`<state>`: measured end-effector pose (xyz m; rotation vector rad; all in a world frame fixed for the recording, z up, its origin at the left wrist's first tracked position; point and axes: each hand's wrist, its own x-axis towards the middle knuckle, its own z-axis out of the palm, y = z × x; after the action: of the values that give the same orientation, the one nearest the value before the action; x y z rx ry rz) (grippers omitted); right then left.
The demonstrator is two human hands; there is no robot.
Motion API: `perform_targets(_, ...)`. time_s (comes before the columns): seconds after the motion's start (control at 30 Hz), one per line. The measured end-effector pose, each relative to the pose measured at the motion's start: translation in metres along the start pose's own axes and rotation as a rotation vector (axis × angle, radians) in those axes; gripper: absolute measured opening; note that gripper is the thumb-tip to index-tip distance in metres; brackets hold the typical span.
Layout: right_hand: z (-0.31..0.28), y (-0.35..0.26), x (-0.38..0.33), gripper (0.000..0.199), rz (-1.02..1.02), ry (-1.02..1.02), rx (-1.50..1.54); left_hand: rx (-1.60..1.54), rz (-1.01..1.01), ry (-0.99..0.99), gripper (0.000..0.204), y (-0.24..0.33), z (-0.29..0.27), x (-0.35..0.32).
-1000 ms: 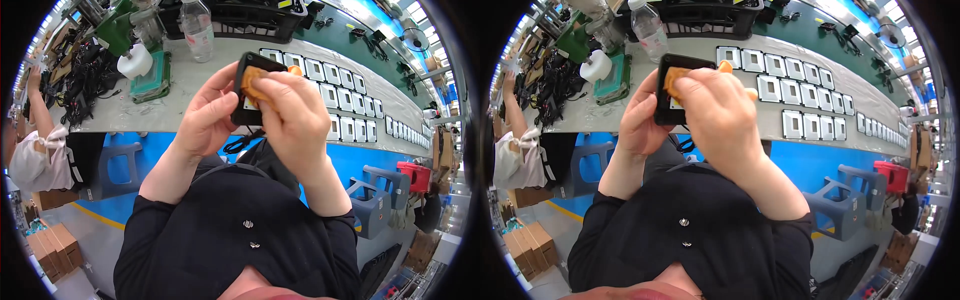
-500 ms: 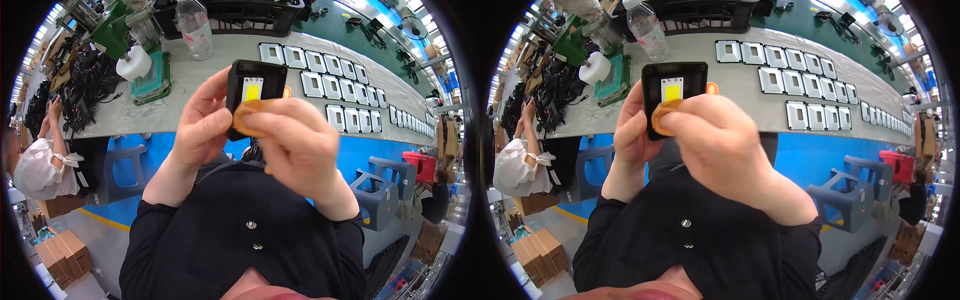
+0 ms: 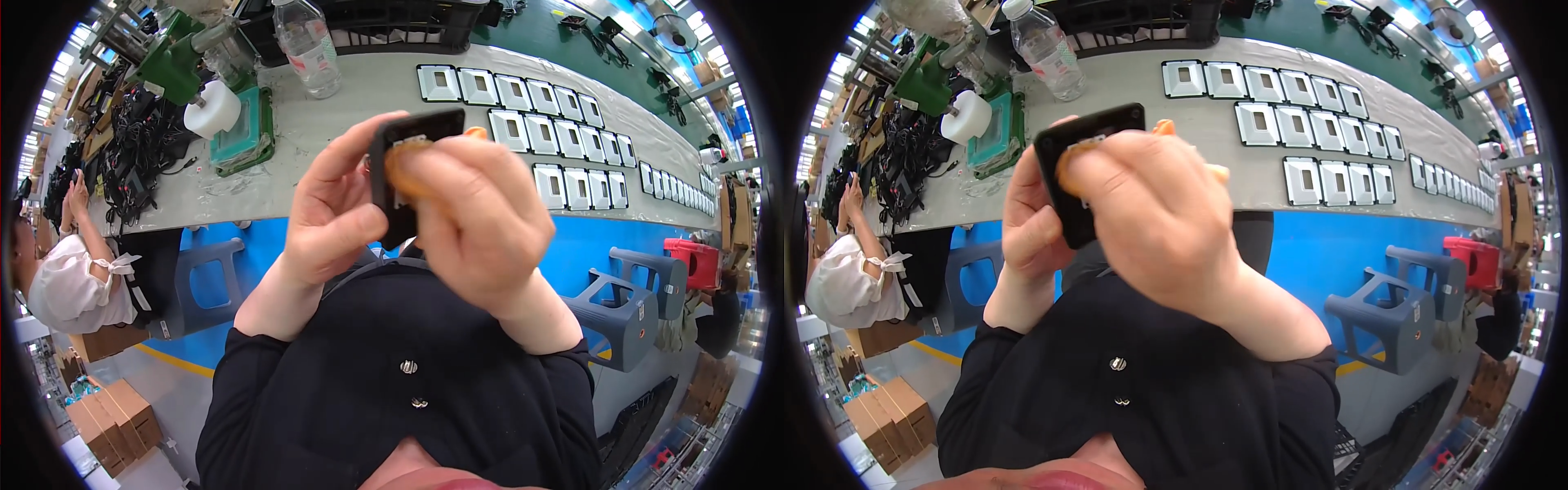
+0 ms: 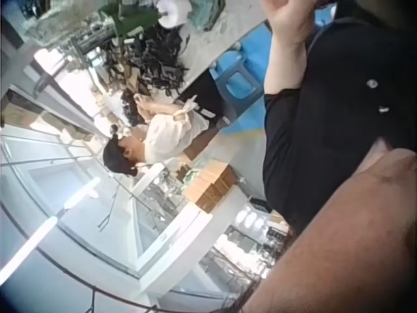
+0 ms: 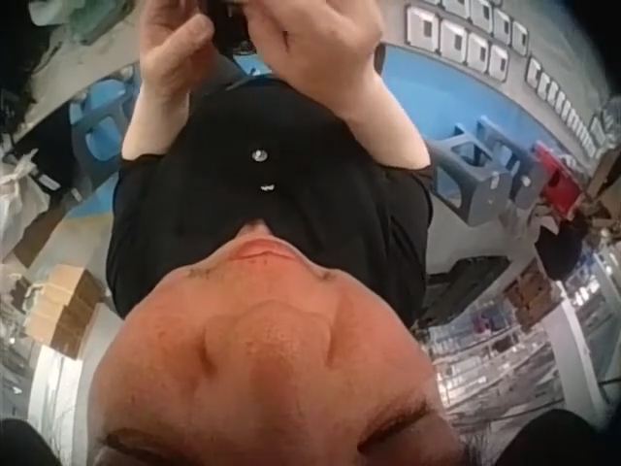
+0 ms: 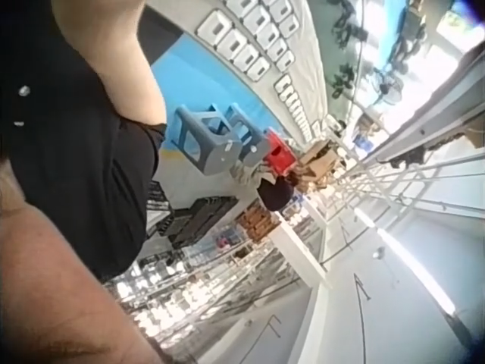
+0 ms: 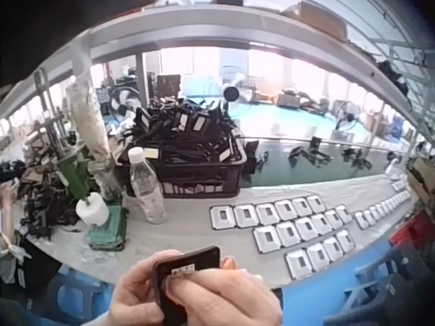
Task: Cleaning and assembling components for LED floodlight fixtures on a factory production line.
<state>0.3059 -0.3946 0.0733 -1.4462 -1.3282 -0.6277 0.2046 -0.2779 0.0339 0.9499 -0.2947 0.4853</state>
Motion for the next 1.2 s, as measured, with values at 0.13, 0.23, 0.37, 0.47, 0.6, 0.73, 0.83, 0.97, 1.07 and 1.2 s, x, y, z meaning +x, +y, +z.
perform_targets(0.13, -0.019, -0.010, 0.003, 0.027, 0.268, -0.303, 0.379, -0.012, -0.067, 0.051, 0.069, 0.007, -0.001, -0.008)
perform_targets(0.23, -0.019, 0.002, 0.008, 0.029, 0.052, 0.004, 0.103, -0.071, -0.073, 0.062, 0.071, 0.006, 0.007, -0.008)
perform_targets(0.37, -0.025, -0.012, 0.004, 0.026, 0.152, -0.500, 0.102, -0.018, -0.092, 0.128, 0.071, 0.016, -0.005, -0.006)
perform_targets(0.47, -0.045, -0.013, 0.017, 0.030, 0.195, -0.430, 0.314, -0.094, -0.069, 0.036, 0.070, 0.012, -0.003, -0.007)
perform_targets(0.6, -0.027, -0.006, 0.023, 0.028, -0.062, -0.261, 0.002, -0.130, -0.072, 0.067, 0.070, 0.013, 0.006, -0.004)
perform_targets(0.73, -0.025, -0.018, 0.018, 0.025, 0.118, -0.569, 0.220, -0.142, -0.118, 0.094, 0.070, 0.019, -0.010, -0.009)
perform_targets(0.83, -0.058, -0.016, 0.026, 0.028, 0.198, -0.605, 0.413, -0.328, -0.139, 0.071, 0.070, 0.015, -0.009, -0.018)
perform_targets(0.97, -0.070, -0.018, 0.013, 0.023, 0.376, -0.286, 0.373, -0.475, -0.170, 0.011, 0.067, 0.018, -0.014, -0.016)
perform_targets(1.07, -0.056, -0.017, 0.019, 0.022, 0.244, -0.254, 0.098, -0.506, -0.184, 0.009, 0.066, 0.018, -0.011, -0.017)
perform_targets(1.2, -0.025, -0.019, 0.030, 0.027, -0.084, -0.194, 0.029, -0.466, -0.176, 0.027, 0.067, 0.020, -0.012, -0.020)
